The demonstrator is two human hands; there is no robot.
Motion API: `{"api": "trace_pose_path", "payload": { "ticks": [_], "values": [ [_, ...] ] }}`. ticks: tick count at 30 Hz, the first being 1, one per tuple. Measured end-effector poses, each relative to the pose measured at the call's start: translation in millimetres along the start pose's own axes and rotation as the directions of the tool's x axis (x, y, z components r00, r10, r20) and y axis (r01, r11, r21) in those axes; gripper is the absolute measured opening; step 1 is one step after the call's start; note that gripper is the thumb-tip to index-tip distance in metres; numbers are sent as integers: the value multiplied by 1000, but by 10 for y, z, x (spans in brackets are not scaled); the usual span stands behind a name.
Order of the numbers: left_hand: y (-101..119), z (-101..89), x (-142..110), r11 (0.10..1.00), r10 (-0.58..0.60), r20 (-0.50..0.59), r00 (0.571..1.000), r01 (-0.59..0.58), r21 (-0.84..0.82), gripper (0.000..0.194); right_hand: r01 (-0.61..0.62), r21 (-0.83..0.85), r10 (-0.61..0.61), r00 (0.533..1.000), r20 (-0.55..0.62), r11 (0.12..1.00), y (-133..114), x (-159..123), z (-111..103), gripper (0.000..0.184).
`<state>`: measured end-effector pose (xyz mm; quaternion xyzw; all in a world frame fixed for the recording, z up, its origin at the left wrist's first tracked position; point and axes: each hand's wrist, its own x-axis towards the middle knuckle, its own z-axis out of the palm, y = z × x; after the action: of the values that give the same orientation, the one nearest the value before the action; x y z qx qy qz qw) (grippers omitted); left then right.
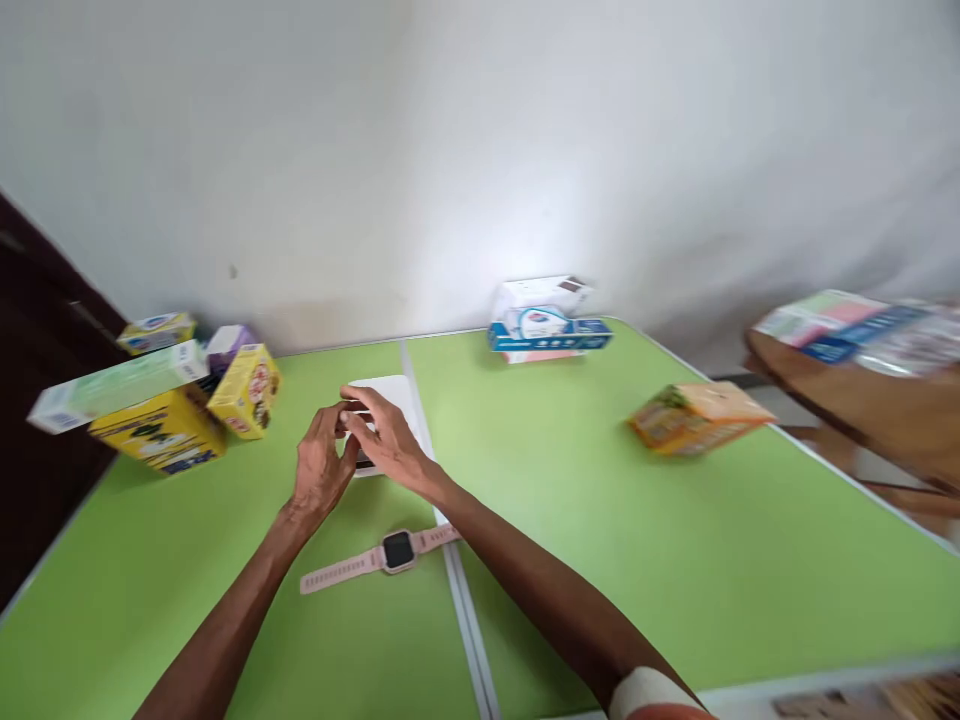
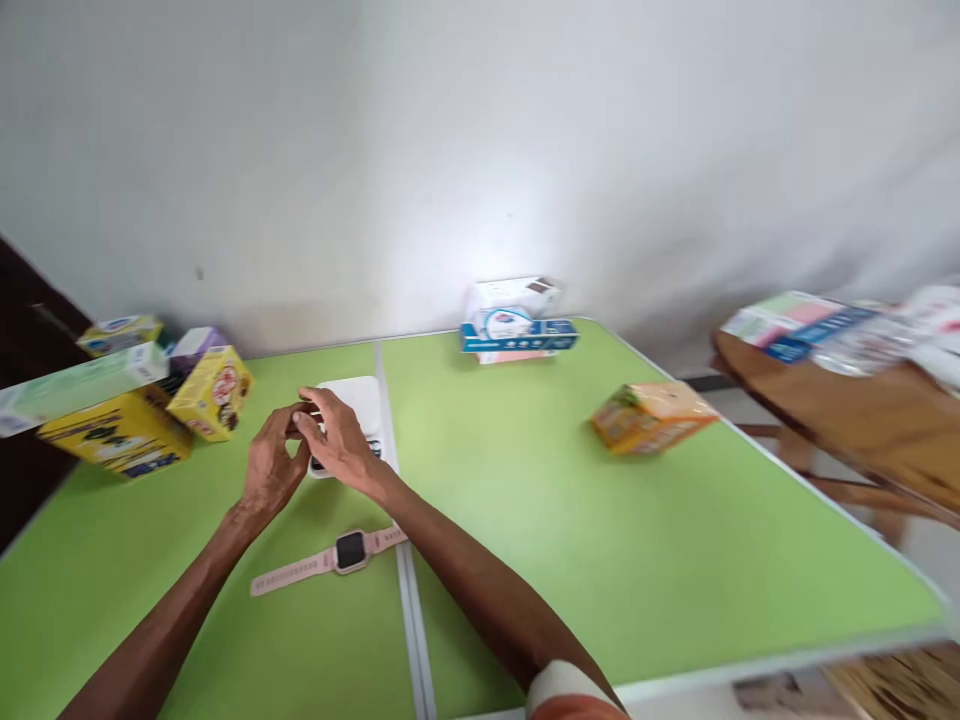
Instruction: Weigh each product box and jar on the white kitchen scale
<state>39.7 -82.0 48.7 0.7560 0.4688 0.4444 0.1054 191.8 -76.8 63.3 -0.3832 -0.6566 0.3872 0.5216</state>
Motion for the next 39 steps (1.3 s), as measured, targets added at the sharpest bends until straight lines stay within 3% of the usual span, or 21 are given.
{"api": "trace_pose_path", "payload": {
  "ticks": [3,6,8,10,13,17,20,23,27,31,34,39],
  "values": [
    [449,563,212,989,72,185,980,-46,-140,33,-45,-35,36,973,-227,998,-15,-247,-760,40],
    [811,1188,436,972,122,301,946,-52,-230,37,-99,-116,32,877,-479,988,139,-443,-1507,37],
    [962,1574,673,976,121,328,937,-53,-211,47,-142,-204,-22,768,-641,969,317,-481,-1999,41],
    [1054,1904,978,985,116,328,938,-68,-156,62,-219,-289,-92,628,-773,932,515,-438,-2472,50],
    [1145,2282,1446,993,106,337,936,-79,-93,83,-395,-326,-135,440,-888,859,777,-273,-3087,62],
    [1245,2586,1832,999,31,429,903,-16,-39,102,-520,-210,-54,300,-952,828,1004,-19,-3617,69],
    [1265,2697,1949,999,-29,501,865,35,-4,107,-535,-103,54,269,-962,839,1110,116,-3803,68],
    [1213,2754,2020,997,-59,539,841,77,-11,91,-538,-64,116,294,-949,841,1180,179,-3875,60],
    [1112,2797,2092,993,-44,534,844,93,-65,80,-545,-63,144,330,-933,836,1200,183,-3880,48],
    [1115,2801,2117,995,-51,539,841,87,-42,64,-550,-67,146,335,-931,833,1136,162,-3840,49],
    [1176,2732,2093,996,-69,553,830,89,-9,45,-554,-70,145,334,-931,829,1055,125,-3781,50],
    [1179,2427,1811,997,-51,558,828,79,-26,41,-551,-88,136,354,-925,830,919,-118,-3538,54]
  ]
}}
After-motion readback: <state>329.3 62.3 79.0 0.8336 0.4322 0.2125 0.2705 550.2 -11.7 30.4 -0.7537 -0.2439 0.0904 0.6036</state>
